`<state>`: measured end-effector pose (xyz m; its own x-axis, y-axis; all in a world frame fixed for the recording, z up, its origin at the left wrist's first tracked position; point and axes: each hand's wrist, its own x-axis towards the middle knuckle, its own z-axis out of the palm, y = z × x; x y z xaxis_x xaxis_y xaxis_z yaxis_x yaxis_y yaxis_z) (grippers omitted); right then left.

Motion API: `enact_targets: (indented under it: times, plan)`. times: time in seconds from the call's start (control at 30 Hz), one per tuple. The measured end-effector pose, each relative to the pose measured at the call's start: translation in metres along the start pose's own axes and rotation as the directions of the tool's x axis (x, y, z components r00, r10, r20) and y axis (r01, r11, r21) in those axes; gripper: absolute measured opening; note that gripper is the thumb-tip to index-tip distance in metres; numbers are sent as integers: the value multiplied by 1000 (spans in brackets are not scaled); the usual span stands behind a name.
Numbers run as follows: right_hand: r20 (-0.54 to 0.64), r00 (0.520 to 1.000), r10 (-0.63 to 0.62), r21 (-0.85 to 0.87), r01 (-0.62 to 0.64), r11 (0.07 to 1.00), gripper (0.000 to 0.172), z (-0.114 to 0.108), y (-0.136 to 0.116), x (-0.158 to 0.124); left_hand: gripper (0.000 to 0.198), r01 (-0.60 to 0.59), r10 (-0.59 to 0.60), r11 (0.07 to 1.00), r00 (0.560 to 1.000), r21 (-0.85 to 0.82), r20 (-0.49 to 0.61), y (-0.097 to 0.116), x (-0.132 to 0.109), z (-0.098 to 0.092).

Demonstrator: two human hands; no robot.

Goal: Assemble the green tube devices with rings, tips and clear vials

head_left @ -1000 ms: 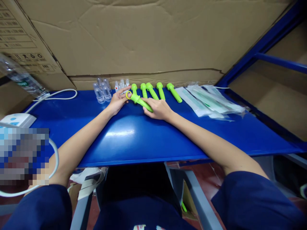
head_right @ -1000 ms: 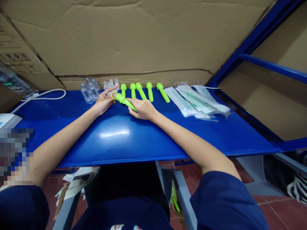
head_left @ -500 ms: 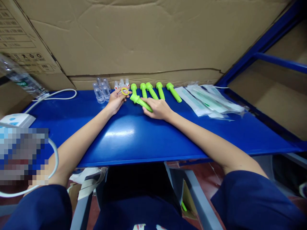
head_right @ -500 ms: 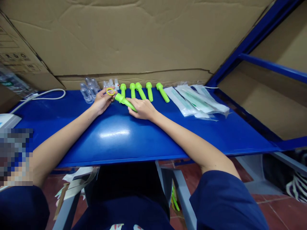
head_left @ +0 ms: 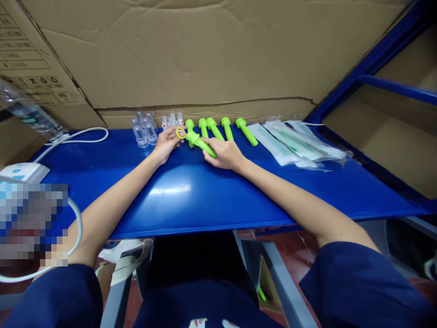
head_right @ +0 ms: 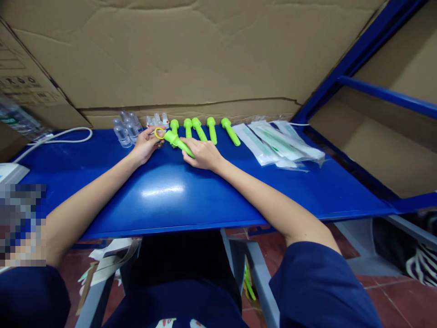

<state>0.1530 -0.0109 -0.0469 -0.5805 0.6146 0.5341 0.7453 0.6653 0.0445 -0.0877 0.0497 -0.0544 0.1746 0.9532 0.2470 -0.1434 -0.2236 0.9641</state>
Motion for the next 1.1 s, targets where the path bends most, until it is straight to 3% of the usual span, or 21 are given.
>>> enact_targets:
  times: [0.43,1.1]
  plan:
    - [-48,999,-9,-12,8,1000,49,2,2,0,69,-43,43,998,999,39,3,1,0,1]
    - [19,998,-51,43,50,998,49,-3,-1,1,60,-65,64,997,998,52,19,2,-2,0]
